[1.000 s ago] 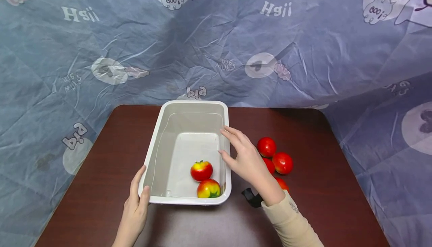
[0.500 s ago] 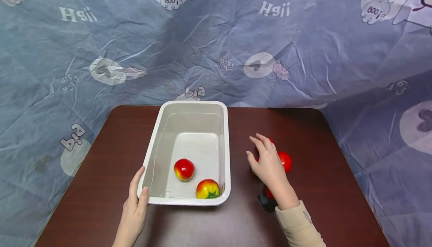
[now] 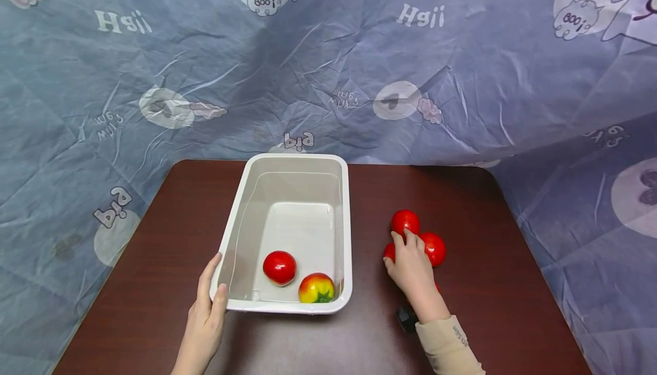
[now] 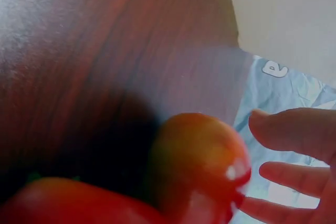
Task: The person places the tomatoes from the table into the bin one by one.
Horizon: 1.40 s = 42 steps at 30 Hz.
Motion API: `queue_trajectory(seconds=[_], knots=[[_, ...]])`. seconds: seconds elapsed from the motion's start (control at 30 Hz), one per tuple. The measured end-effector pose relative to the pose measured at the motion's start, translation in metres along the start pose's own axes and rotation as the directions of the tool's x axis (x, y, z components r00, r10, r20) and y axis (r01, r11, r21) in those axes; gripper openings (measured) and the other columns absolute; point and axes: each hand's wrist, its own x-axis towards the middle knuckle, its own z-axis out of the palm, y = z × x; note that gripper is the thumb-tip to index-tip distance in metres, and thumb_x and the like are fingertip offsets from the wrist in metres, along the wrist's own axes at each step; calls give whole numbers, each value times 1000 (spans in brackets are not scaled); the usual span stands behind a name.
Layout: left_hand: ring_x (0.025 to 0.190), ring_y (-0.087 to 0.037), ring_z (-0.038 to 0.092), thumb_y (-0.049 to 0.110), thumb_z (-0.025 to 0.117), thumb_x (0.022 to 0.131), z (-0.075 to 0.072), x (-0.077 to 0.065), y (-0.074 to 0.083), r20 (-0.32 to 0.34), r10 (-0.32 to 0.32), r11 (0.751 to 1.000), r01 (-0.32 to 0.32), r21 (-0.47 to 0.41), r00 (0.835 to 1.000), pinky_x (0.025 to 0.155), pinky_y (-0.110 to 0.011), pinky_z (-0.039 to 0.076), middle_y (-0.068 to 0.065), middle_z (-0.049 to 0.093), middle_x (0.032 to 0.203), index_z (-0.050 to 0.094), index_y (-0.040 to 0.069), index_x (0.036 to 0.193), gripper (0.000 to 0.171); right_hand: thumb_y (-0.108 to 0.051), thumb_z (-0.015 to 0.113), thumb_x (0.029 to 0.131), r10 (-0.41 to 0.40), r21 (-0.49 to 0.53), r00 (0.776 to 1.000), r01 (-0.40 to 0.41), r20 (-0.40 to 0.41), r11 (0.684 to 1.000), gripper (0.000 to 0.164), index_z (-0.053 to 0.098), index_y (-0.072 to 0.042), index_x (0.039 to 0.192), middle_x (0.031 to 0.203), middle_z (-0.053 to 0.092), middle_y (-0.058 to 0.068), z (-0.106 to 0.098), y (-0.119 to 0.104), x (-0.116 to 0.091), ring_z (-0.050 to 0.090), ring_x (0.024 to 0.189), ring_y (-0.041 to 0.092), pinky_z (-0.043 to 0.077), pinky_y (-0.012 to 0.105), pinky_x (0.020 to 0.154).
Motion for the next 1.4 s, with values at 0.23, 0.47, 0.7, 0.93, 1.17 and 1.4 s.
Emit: queue_trajectory(seconds=[0.23,0.47,0.7,0.93,1.17,1.4], knots=[[130,-31,52,20,47,103,0,0,0,1,3,1000,-3,-2,1000,96,-59,44,-2,47,150,29,39,153,56,-11,75,79,-47,-53,998,44,-49,998,59,54,7,132,134,47,36,10,4,-2,45,120,56,46,67,88],[127,-28,54,20,47,103,0,0,0,-5,4,1000,-4,3,1000,94,-57,45,-2,47,150,29,38,153,56,-7,78,75,-67,-69,994,61,-81,996,57,58,7,126,126,52,34,16,6,-4,50,111,54,49,64,84],[126,-26,54,18,48,103,0,0,0,-9,0,1000,0,3,1000,95,-55,45,-2,48,149,29,39,153,57,-4,80,72,-78,-71,993,71,-93,995,59,58,6,125,123,53,32,19,6,-5,52,109,54,50,63,81],[125,-26,54,18,47,103,0,0,0,-11,6,1000,-6,5,1000,95,-55,45,-2,48,149,29,38,153,57,-3,82,69,-89,-78,991,81,-104,994,61,59,6,125,121,54,32,20,6,-5,53,107,53,51,62,79],[129,-26,52,19,47,103,0,0,-1,-7,11,1000,-11,-5,1000,97,-55,44,-1,47,151,29,38,153,56,-1,82,69,-105,-84,986,95,-131,992,60,59,6,124,120,55,31,20,8,-6,54,105,52,52,60,78],[129,-29,52,24,46,104,0,0,-2,-6,16,1000,-16,-7,1000,96,-58,44,-2,46,151,29,38,153,54,-2,82,69,-119,-81,983,109,-141,991,60,59,6,124,120,56,31,20,8,-7,54,106,52,52,60,79]])
